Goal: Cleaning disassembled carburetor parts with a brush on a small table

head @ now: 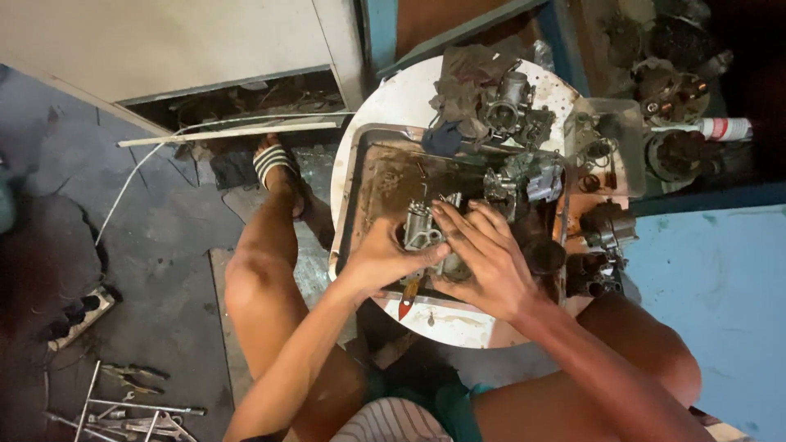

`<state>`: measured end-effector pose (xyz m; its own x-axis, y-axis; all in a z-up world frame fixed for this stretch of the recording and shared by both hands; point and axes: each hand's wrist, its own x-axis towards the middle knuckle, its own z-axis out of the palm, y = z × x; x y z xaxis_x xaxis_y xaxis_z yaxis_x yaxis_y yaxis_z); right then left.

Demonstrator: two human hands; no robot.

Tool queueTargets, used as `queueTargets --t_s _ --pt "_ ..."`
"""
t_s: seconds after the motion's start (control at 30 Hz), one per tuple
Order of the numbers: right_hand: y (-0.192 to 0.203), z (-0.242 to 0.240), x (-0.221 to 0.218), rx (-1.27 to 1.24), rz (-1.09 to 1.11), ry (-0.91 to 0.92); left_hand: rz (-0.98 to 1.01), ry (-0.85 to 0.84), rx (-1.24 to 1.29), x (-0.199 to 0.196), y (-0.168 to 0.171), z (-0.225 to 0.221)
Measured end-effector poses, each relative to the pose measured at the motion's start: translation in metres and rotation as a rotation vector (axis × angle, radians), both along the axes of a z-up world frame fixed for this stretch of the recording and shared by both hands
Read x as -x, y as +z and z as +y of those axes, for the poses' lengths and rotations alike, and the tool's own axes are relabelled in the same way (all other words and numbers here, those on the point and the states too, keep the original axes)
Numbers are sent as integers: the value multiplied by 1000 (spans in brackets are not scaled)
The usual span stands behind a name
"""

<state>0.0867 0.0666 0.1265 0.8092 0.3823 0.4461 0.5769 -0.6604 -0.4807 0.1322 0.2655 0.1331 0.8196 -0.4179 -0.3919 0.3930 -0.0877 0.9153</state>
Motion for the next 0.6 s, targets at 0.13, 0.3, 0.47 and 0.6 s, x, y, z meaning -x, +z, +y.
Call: queueTargets --t_s 0.13,0.3,0.47,0.6 --pt "-11 -4 -2 -1 13 23 -25 65 70 -2 11 -12" --pt "-13 9 3 -16 104 -21 155 203 17 4 -18 -17" --pt "7 15 8 105 360 -96 243 306 -69 7 -29 -6" --pt "43 24 18 106 581 -254 418 371 -203 5 -8 -16"
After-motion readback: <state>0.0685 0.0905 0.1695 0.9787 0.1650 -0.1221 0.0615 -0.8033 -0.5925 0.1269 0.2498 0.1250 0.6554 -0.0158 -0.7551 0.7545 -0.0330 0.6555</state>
